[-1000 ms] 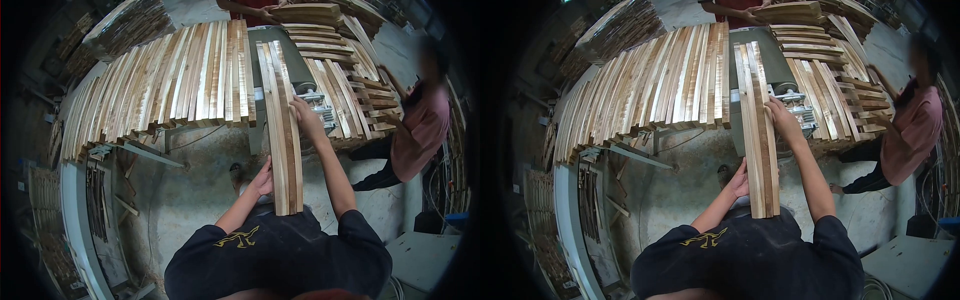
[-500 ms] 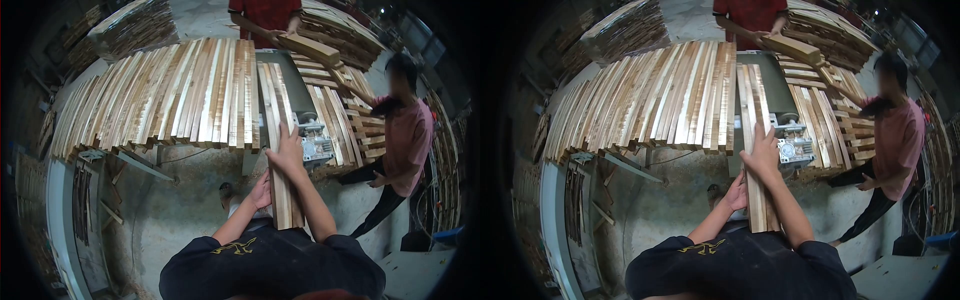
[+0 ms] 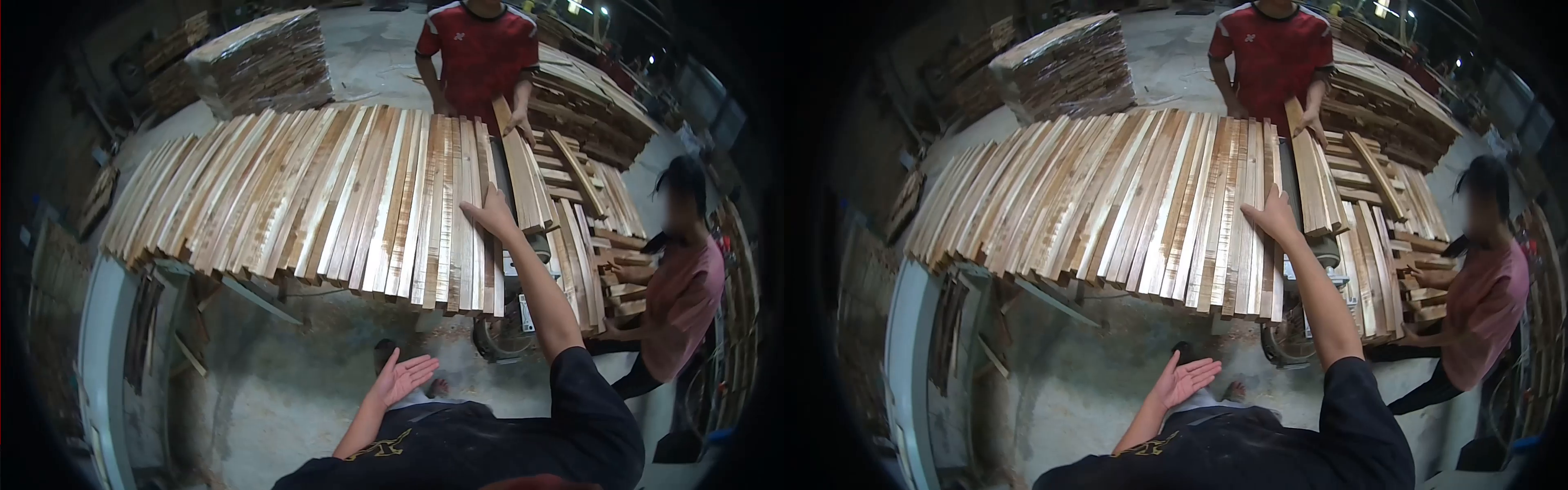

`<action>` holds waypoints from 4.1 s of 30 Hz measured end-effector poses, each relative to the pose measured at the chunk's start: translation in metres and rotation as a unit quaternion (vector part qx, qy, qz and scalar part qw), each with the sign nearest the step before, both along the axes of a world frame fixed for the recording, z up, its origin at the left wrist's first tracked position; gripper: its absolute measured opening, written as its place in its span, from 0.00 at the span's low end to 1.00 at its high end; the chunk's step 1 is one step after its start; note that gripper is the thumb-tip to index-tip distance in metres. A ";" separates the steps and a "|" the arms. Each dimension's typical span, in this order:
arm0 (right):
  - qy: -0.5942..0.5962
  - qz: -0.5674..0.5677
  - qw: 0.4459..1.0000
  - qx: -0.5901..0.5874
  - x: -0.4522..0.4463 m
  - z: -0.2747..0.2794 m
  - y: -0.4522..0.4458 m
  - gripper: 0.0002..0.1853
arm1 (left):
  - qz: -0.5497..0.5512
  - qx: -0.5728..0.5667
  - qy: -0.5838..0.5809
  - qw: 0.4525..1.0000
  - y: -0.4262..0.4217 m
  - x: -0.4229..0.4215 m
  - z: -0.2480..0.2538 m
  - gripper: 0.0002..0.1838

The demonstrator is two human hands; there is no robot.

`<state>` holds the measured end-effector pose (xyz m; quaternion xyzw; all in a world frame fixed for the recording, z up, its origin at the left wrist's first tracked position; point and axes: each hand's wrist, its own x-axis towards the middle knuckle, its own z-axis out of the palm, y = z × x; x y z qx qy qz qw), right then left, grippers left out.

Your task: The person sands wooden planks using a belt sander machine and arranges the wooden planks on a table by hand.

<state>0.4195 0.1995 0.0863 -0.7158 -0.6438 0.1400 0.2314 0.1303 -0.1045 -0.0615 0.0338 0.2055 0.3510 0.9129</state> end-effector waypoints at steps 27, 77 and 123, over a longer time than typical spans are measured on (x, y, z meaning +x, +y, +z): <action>-0.141 -0.275 0.951 -0.012 0.039 0.008 -0.051 0.36 | -0.014 -0.036 0.052 0.998 -0.045 0.042 -0.004 0.35; -0.387 -0.103 0.849 0.345 0.208 0.119 -0.254 0.15 | -0.125 0.029 -0.103 0.986 -0.009 0.180 0.043 0.54; -0.331 0.775 0.532 -0.083 0.016 -0.003 -0.222 0.34 | -0.123 -0.030 -0.187 0.974 -0.095 0.185 -0.010 0.60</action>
